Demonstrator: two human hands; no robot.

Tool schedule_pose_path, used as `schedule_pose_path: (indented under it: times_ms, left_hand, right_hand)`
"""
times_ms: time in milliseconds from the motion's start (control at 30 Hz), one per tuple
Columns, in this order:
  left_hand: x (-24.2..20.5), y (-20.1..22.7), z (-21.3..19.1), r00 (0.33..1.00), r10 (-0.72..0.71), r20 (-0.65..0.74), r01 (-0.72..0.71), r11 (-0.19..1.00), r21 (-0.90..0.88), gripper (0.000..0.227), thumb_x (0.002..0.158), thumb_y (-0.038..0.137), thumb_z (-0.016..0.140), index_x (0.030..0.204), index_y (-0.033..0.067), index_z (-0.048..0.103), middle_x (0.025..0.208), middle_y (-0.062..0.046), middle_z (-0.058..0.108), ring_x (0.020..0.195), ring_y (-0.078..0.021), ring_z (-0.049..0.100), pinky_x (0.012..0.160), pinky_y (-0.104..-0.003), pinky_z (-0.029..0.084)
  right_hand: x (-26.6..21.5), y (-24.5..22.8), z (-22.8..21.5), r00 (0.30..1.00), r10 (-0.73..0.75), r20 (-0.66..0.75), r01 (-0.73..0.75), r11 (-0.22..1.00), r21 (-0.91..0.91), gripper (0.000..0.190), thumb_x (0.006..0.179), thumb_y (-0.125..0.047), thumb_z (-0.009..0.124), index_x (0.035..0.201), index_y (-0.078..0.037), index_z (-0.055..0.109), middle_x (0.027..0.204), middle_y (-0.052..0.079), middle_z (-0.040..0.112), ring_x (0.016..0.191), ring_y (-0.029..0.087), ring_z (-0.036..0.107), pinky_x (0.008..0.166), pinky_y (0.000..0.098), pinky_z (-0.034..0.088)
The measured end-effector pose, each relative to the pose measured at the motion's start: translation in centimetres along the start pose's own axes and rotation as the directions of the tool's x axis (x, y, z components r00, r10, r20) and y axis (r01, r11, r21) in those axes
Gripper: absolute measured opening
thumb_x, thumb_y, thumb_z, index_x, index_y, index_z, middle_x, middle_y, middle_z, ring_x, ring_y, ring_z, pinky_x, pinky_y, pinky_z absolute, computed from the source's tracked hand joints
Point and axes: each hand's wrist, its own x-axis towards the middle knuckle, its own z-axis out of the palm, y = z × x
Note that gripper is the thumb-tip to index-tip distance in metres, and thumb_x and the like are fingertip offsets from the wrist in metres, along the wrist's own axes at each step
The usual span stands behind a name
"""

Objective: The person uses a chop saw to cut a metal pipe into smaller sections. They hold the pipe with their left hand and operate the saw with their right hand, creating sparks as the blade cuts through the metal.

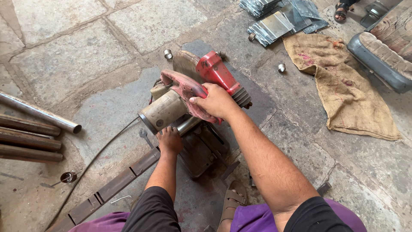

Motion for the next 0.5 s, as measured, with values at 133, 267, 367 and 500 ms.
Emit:
schedule_pose_path:
  times_ms: [133, 267, 367, 500]
  left_hand:
    - [0.1, 0.1, 0.1, 1.0, -0.002, -0.007, 0.002, 0.998, 0.07, 0.039, 0.093, 0.03, 0.059, 0.127, 0.0114, 0.062, 0.133, -0.007, 0.057, 0.129, -0.0269, 0.051, 0.109, -0.059, 0.038]
    - [0.3, 0.4, 0.3, 1.0, -0.02, -0.014, 0.021, 0.994, 0.106, 0.04, 0.094, 0.032, 0.059, 0.129, 0.0121, 0.06, 0.133, -0.006, 0.056, 0.129, -0.0259, 0.051, 0.106, -0.061, 0.039]
    - [0.0, 0.6, -0.4, 0.999, -0.028, -0.019, 0.03, 0.997, 0.077, 0.045, 0.093, 0.036, 0.061, 0.131, 0.0125, 0.058, 0.133, -0.005, 0.057, 0.129, -0.0259, 0.051, 0.106, -0.062, 0.039]
    - [-0.6, 1.2, -1.8, 0.998, -0.045, -0.036, 0.044, 0.999, -0.006, 0.057, 0.087, 0.047, 0.067, 0.131, 0.0119, 0.056, 0.132, -0.007, 0.057, 0.129, -0.0275, 0.05, 0.105, -0.062, 0.037]
  right_hand:
    - [-0.4, -0.8, -0.3, 0.998, 0.063, 0.023, -0.064, 0.997, 0.053, 0.045, 0.081, -0.029, 0.079, 0.116, -0.002, 0.068, 0.093, 0.014, 0.077, 0.08, 0.022, 0.075, 0.072, 0.0373, 0.06]
    - [-0.2, -0.4, -0.1, 0.995, 0.092, 0.033, -0.094, 0.993, 0.065, 0.043, 0.083, -0.029, 0.079, 0.115, -0.002, 0.068, 0.09, 0.014, 0.076, 0.073, 0.02, 0.075, 0.066, 0.0367, 0.06]
    - [0.2, 0.5, 0.1, 0.993, -0.106, -0.049, 0.107, 0.994, 0.019, 0.043, 0.082, -0.028, 0.084, 0.113, -0.001, 0.07, 0.09, 0.012, 0.076, 0.076, 0.017, 0.074, 0.068, 0.034, 0.059]
    - [0.1, -0.1, -0.1, 0.998, 0.064, 0.023, -0.065, 0.996, 0.069, 0.044, 0.082, -0.028, 0.08, 0.114, -0.002, 0.068, 0.087, 0.012, 0.076, 0.07, 0.019, 0.074, 0.062, 0.0362, 0.06]
